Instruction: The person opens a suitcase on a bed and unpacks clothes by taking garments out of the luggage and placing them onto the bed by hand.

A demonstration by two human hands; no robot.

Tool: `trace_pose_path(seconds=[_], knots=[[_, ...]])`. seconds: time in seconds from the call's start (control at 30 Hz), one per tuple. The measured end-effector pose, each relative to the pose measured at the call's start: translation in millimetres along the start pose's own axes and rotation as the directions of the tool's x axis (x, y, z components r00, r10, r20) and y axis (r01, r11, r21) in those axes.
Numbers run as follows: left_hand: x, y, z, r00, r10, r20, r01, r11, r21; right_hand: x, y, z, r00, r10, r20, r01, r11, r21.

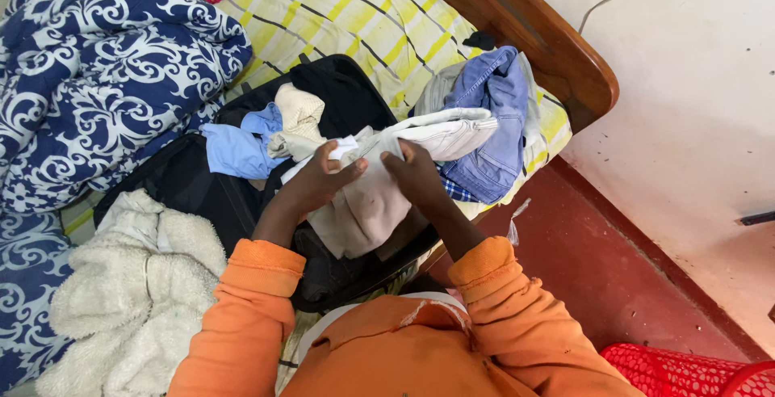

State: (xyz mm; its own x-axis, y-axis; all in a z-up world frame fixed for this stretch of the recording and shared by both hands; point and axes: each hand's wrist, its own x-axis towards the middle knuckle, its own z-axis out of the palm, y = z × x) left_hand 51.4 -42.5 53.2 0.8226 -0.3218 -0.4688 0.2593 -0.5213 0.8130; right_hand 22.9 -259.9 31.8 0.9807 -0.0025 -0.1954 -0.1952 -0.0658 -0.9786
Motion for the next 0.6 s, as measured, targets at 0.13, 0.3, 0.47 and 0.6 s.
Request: trace_pose_path(seconds=[0.13, 0.3, 0.47, 0.6], knots=[[2, 7, 13, 0.985, 0.098, 0.141, -0.050, 0.951, -0.307, -4, -14, 4, 0.989, -0.049, 0.137, 0.068, 0.988, -0.137], [6, 8, 25, 0.995, 0.086, 0.051, -0.059, 0.916, -0.398, -10, -19, 4, 0.971, -0.024, 0.239, 0.001, 0.995, 0.098], [18, -14, 40, 0.960, 0.268, -0.084, -0.279, 0.942, -0.185, -18, -19, 9, 0.971, 0.022, 0.236, -0.031, 0.999, 0.034], [29, -22, 58, 0.968, 0.174, -0.179, -0.193, 0.976, -0.096, -22, -20, 19, 0.934, -0.077, 0.350, 0.033, 0.991, 0.129]])
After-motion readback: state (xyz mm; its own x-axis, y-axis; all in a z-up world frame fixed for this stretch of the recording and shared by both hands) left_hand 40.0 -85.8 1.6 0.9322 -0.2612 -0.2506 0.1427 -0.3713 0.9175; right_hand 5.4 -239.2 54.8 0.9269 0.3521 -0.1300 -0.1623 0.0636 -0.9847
